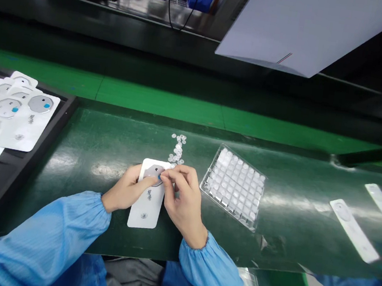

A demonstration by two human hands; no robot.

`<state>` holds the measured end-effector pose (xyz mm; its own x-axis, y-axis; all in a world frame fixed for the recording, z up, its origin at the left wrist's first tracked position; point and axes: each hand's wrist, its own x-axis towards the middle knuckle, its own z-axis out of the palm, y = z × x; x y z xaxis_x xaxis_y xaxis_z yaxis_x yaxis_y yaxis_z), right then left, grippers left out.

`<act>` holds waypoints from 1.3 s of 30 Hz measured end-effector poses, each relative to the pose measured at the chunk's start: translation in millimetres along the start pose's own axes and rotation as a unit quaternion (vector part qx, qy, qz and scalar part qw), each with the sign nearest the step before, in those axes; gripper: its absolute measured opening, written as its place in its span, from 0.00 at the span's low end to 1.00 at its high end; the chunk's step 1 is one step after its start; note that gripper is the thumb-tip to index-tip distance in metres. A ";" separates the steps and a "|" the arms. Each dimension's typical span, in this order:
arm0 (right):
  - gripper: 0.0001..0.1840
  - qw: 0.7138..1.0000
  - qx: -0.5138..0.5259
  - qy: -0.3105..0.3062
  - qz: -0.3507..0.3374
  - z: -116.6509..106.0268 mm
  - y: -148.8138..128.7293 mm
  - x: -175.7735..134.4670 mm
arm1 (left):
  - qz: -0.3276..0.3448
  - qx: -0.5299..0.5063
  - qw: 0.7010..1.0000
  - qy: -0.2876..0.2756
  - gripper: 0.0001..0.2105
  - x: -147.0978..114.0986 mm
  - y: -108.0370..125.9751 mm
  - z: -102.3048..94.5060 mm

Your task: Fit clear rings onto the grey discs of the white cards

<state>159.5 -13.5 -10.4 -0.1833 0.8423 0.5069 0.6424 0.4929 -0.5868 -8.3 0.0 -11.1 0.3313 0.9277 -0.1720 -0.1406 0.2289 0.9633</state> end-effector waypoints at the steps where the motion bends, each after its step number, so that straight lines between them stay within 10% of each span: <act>1: 0.07 1.000 -0.007 0.007 -0.012 0.5 0.5 -0.6 | -0.004 -0.007 1.000 0.000 0.11 0.2 -0.9 -0.1; 11: 0.09 0.987 -0.109 0.032 -0.112 -3.9 1.7 -0.2 | -0.008 -0.015 1.000 0.009 0.10 1.0 -5.0 0.1; 39: 0.09 0.997 -0.048 0.023 -0.059 -7.3 -0.2 -0.1 | 0.017 0.014 1.000 -0.002 0.11 -2.0 -4.4 0.7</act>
<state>164.8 -15.3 -5.7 -0.2281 0.7677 0.5989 0.6877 0.5625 -0.4590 -7.7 -3.0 -14.9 0.3304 0.9336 -0.1384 -0.1256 0.1888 0.9739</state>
